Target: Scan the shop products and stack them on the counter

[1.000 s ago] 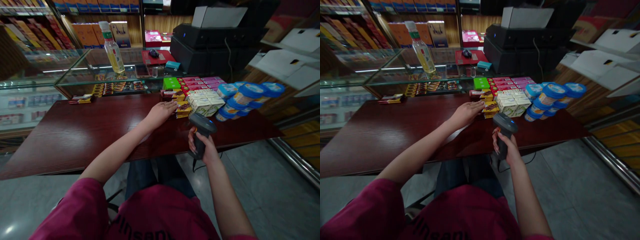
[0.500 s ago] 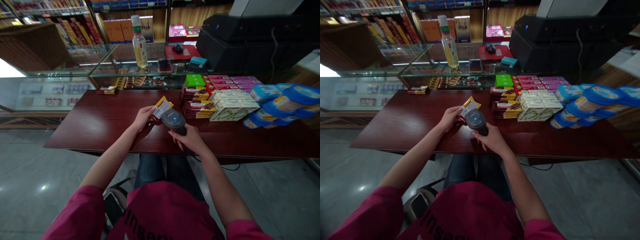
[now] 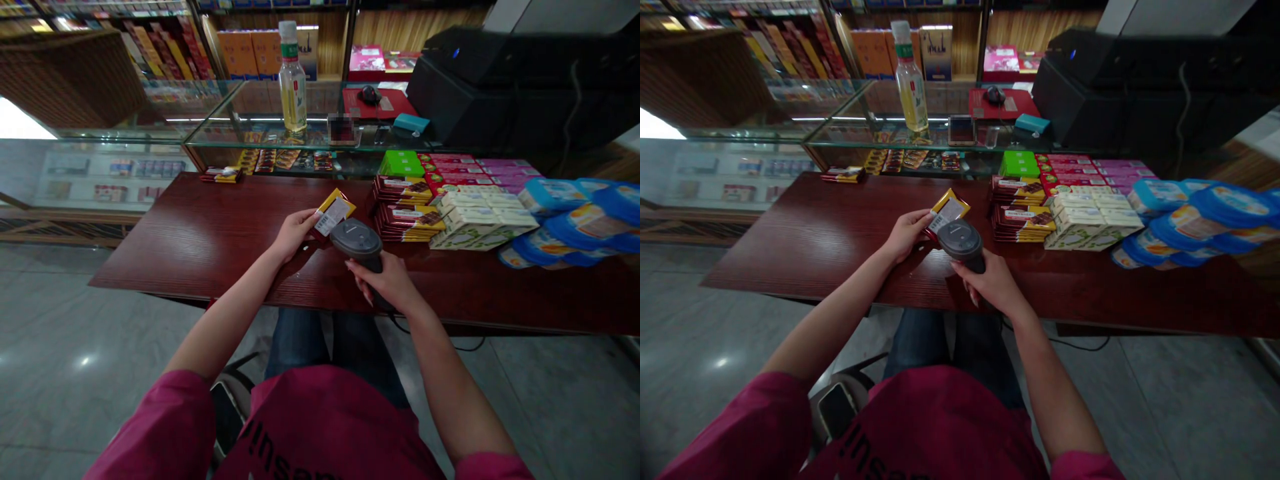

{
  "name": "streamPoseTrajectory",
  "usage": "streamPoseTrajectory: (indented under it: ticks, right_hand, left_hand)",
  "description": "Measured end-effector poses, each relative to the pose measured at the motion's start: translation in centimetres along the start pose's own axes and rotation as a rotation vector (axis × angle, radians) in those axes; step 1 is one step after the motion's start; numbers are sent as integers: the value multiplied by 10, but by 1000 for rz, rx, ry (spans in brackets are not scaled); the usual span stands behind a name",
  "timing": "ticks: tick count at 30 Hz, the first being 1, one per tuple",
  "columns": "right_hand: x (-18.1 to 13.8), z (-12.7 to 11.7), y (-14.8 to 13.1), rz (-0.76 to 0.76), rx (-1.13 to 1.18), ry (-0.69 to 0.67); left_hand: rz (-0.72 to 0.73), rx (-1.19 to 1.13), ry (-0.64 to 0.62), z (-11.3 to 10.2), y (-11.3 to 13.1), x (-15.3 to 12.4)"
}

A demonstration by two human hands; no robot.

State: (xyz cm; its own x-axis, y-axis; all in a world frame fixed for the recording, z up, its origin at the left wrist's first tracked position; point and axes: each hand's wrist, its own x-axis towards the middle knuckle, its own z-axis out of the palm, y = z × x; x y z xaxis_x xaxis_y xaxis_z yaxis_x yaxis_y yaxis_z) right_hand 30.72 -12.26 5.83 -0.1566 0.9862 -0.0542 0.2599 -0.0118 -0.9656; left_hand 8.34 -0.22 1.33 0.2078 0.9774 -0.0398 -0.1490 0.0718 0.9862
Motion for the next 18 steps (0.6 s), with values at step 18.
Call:
streamPoseTrajectory:
  ticks: [18]
  right_hand:
    - [82,33,-24,168,584,-251]
  left_hand:
    - [514,1277,514,-235,76,41]
